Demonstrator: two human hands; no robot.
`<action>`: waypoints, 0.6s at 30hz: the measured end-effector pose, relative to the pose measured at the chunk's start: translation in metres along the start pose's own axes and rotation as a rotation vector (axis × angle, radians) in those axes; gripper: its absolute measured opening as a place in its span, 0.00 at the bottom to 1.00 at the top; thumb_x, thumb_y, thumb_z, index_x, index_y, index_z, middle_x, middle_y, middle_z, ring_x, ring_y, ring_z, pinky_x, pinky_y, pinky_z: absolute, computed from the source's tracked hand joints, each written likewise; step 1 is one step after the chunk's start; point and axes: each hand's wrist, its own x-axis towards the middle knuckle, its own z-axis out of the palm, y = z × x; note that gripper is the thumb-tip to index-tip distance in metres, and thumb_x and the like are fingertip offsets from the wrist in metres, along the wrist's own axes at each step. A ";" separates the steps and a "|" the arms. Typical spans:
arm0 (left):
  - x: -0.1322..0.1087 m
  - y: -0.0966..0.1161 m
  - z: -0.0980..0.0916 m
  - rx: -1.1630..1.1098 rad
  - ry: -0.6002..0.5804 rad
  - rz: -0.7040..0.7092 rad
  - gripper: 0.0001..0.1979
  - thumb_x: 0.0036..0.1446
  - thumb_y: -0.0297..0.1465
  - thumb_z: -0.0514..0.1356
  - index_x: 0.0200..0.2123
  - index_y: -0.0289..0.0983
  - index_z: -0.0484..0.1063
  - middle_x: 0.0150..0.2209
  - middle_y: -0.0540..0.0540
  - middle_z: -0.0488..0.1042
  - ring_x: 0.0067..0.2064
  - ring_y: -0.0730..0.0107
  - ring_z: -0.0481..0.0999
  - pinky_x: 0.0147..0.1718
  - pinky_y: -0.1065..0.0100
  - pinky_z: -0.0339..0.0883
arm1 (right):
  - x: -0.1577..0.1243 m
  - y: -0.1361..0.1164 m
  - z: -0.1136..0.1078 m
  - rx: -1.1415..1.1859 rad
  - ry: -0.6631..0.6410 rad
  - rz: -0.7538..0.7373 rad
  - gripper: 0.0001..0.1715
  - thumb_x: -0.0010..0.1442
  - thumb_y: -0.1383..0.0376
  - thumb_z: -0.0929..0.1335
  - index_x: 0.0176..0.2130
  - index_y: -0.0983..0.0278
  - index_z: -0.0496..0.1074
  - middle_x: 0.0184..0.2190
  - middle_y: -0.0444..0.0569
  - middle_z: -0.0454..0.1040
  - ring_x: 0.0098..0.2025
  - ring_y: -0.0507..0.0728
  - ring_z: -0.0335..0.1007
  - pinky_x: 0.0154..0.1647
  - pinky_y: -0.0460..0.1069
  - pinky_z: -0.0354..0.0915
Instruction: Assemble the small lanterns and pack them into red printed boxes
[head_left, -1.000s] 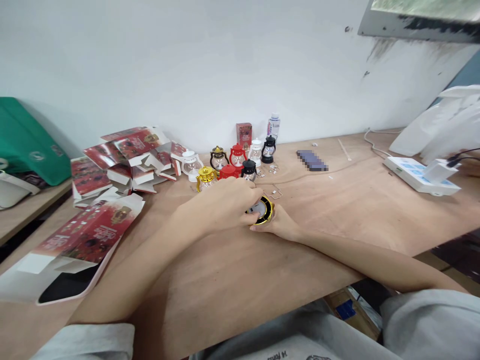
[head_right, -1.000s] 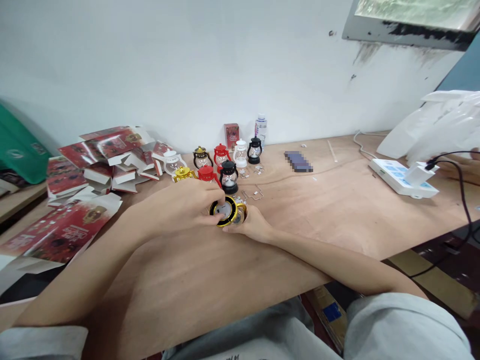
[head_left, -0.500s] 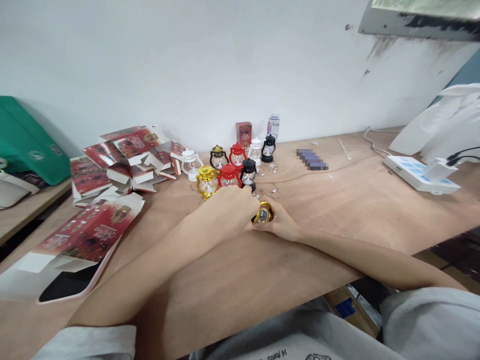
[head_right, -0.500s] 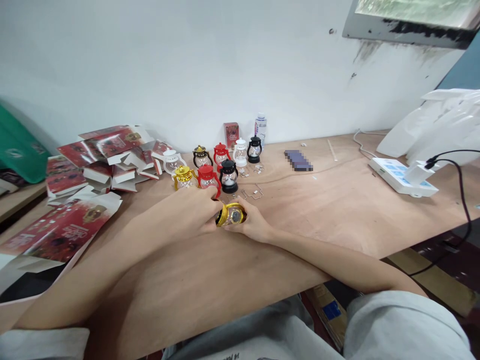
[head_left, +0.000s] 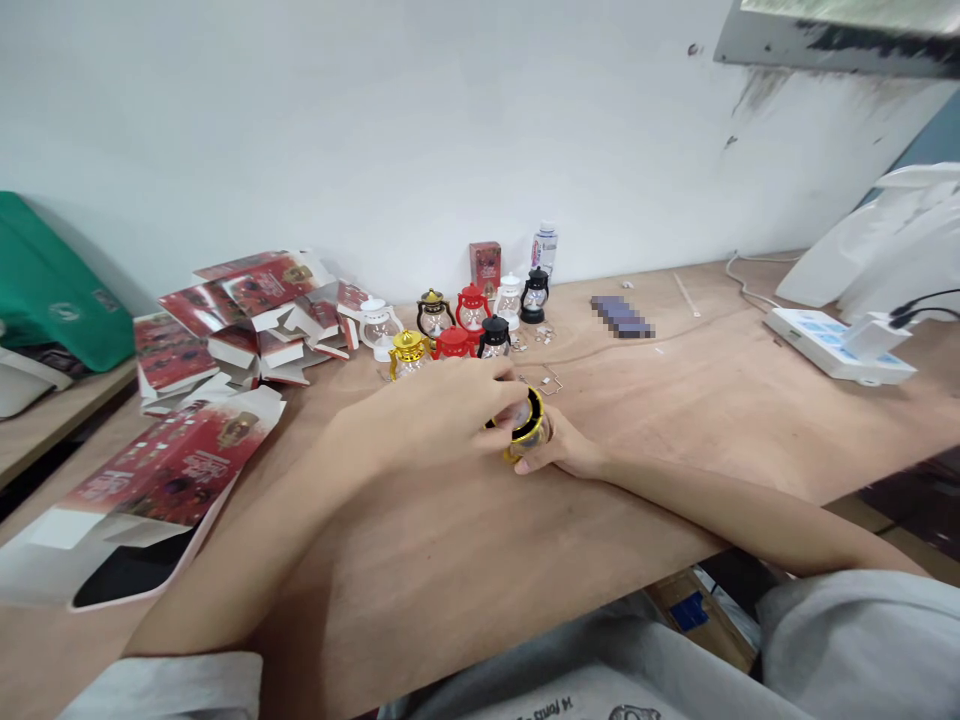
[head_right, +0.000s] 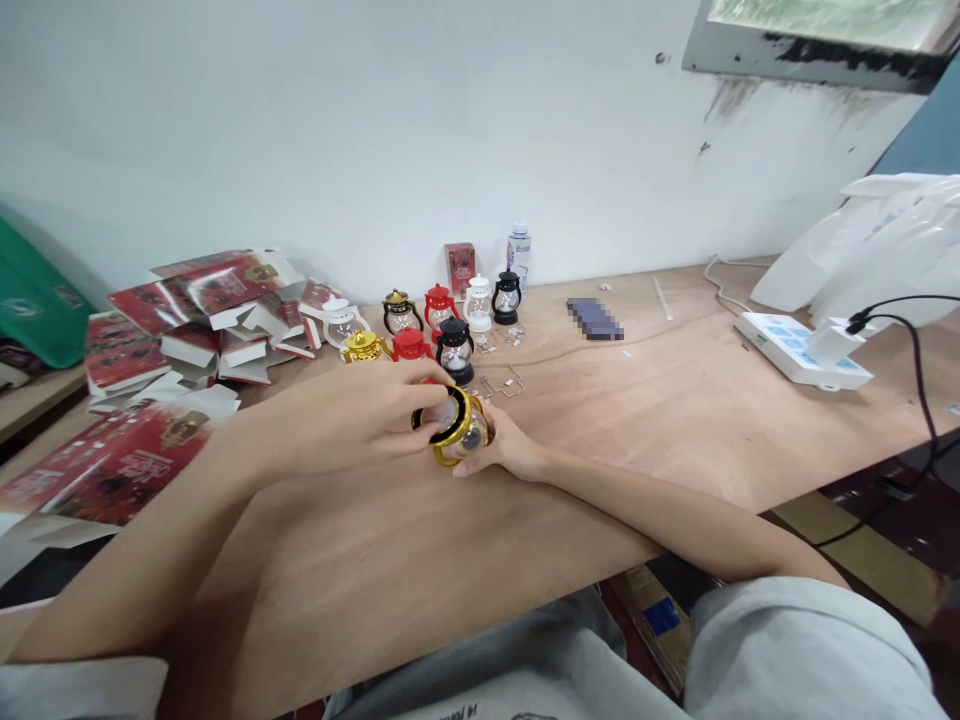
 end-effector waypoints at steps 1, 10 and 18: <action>-0.002 -0.001 -0.004 -0.050 0.021 0.030 0.09 0.61 0.32 0.54 0.37 0.37 0.74 0.44 0.44 0.74 0.37 0.67 0.75 0.33 0.70 0.65 | 0.000 -0.001 -0.001 0.057 -0.075 0.027 0.26 0.32 0.65 0.78 0.33 0.63 0.67 0.27 0.39 0.69 0.29 0.50 0.63 0.31 0.45 0.59; 0.001 -0.012 -0.006 -0.267 0.065 0.214 0.15 0.57 0.28 0.59 0.49 0.44 0.72 0.54 0.45 0.69 0.48 0.68 0.74 0.44 0.73 0.65 | -0.004 -0.014 -0.007 0.189 -0.524 0.226 0.26 0.33 0.55 0.77 0.28 0.64 0.66 0.23 0.41 0.66 0.23 0.48 0.60 0.23 0.45 0.53; 0.006 -0.010 0.002 -0.419 0.074 0.318 0.14 0.56 0.32 0.61 0.47 0.39 0.72 0.51 0.44 0.71 0.49 0.67 0.73 0.48 0.71 0.64 | 0.003 0.007 -0.019 0.319 -0.848 0.302 0.34 0.31 0.64 0.79 0.36 0.65 0.63 0.25 0.39 0.66 0.23 0.46 0.61 0.25 0.44 0.60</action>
